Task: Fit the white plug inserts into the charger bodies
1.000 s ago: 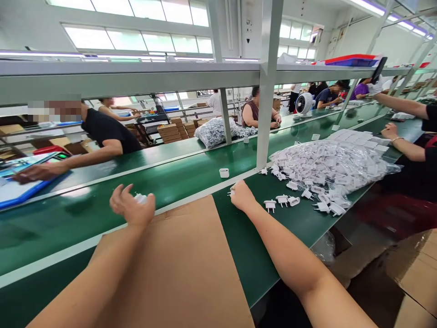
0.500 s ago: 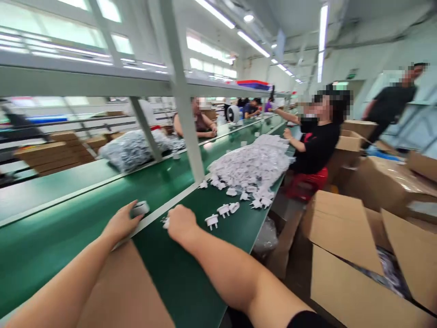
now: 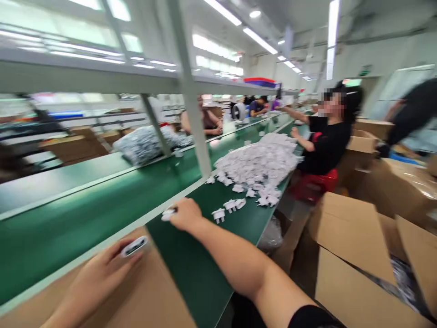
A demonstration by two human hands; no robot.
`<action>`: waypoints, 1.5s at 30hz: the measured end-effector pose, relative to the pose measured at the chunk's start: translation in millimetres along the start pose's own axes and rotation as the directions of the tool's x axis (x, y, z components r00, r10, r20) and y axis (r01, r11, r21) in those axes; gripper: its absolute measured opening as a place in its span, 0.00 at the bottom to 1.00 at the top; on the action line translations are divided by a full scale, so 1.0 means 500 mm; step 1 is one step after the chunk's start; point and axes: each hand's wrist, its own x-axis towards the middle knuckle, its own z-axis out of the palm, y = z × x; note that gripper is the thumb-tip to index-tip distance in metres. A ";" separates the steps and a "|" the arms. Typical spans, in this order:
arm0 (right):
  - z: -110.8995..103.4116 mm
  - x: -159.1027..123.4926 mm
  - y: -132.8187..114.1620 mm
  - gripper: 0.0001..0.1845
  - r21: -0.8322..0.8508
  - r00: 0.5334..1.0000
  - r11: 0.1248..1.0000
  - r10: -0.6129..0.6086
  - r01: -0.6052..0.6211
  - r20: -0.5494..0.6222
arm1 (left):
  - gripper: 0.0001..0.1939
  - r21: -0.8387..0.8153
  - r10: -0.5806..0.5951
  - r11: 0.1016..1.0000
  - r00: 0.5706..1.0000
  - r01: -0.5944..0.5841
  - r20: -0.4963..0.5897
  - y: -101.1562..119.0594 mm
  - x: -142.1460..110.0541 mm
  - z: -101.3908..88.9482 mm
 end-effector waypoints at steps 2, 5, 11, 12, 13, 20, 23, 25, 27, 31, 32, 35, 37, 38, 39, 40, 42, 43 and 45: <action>0.005 -0.010 -0.018 0.10 0.265 0.993 0.962 0.044 -0.072 0.108 | 0.21 -0.045 -0.041 0.998 0.999 0.042 0.025 0.051 -0.068 -0.001; 0.017 -0.015 -0.039 0.08 0.579 0.954 0.791 0.019 -0.198 0.301 | 0.19 -0.119 -0.050 0.992 0.997 0.043 -0.061 0.085 -0.111 0.013; 0.029 -0.045 -0.068 0.19 0.647 0.886 0.718 -0.092 -0.257 0.454 | 0.18 -0.205 -0.044 0.979 0.989 0.014 -0.144 0.051 -0.120 0.025; 0.031 -0.055 -0.073 0.20 0.630 0.907 0.750 -0.102 -0.199 0.408 | 0.16 -0.207 -0.031 0.978 0.990 0.001 -0.140 0.048 -0.120 0.025; 0.033 -0.065 -0.077 0.20 0.605 0.931 0.787 -0.124 -0.118 0.343 | 0.16 -0.214 -0.019 0.977 0.990 -0.011 -0.141 0.046 -0.119 0.026; 0.036 -0.107 -0.099 0.11 0.268 0.860 0.853 -0.493 0.448 0.132 | 0.14 -0.271 -0.004 0.962 0.990 -0.035 -0.140 0.043 -0.113 0.029; 0.033 -0.112 -0.100 0.14 0.137 0.823 0.837 -0.547 0.530 0.153 | 0.12 -0.274 -0.019 0.961 0.988 -0.023 -0.151 0.045 -0.114 0.029; 0.032 -0.113 -0.101 0.17 0.053 0.806 0.822 -0.568 0.568 0.166 | 0.11 -0.274 -0.019 0.962 0.987 -0.025 -0.159 0.046 -0.115 0.029; 0.032 -0.111 -0.103 0.16 -0.020 0.791 0.803 -0.583 0.596 0.186 | 0.11 -0.275 -0.023 0.961 0.986 -0.024 -0.165 0.046 -0.115 0.029; 0.031 -0.102 -0.111 0.13 -0.108 0.772 0.772 -0.594 0.626 0.226 | 0.12 -0.296 -0.035 0.955 0.986 -0.014 -0.160 0.047 -0.113 0.028; 0.031 -0.100 -0.113 0.13 -0.113 0.774 0.774 -0.588 0.623 0.237 | 0.12 -0.303 -0.043 0.953 0.987 -0.006 -0.154 0.048 -0.112 0.027; 0.031 -0.097 -0.114 0.13 -0.131 0.778 0.777 -0.573 0.615 0.257 | 0.12 -0.326 -0.083 0.945 0.990 0.041 -0.116 0.053 -0.110 0.022; 0.032 -0.097 -0.110 0.12 -0.157 0.781 0.771 -0.578 0.618 0.236 | 0.12 -0.344 -0.115 0.936 0.989 0.077 -0.092 0.057 -0.110 0.018; 0.033 -0.098 -0.107 0.11 -0.168 0.782 0.767 -0.584 0.619 0.217 | 0.12 -0.353 -0.127 0.931 0.988 0.090 -0.085 0.059 -0.109 0.016; 0.034 -0.099 -0.103 0.11 -0.174 0.781 0.762 -0.593 0.623 0.199 | 0.11 -0.362 -0.136 0.927 0.987 0.098 -0.081 0.060 -0.109 0.013; 0.035 -0.099 -0.100 0.12 -0.176 0.775 0.756 -0.603 0.631 0.187 | 0.11 -0.371 -0.142 0.923 0.987 0.104 -0.077 0.061 -0.108 0.010; 0.038 -0.100 -0.093 0.12 -0.167 0.759 0.741 -0.628 0.651 0.173 | 0.11 -0.388 -0.143 0.915 0.988 0.113 -0.050 0.061 -0.105 0.004; 0.039 -0.100 -0.090 0.12 -0.158 0.755 0.738 -0.634 0.656 0.168 | 0.11 -0.394 -0.142 0.911 0.989 0.119 -0.031 0.061 -0.103 0.002; 0.042 -0.099 -0.086 0.11 -0.125 0.766 0.757 -0.622 0.641 0.164 | 0.12 -0.397 -0.140 0.909 0.990 0.128 -0.001 0.059 -0.101 0.000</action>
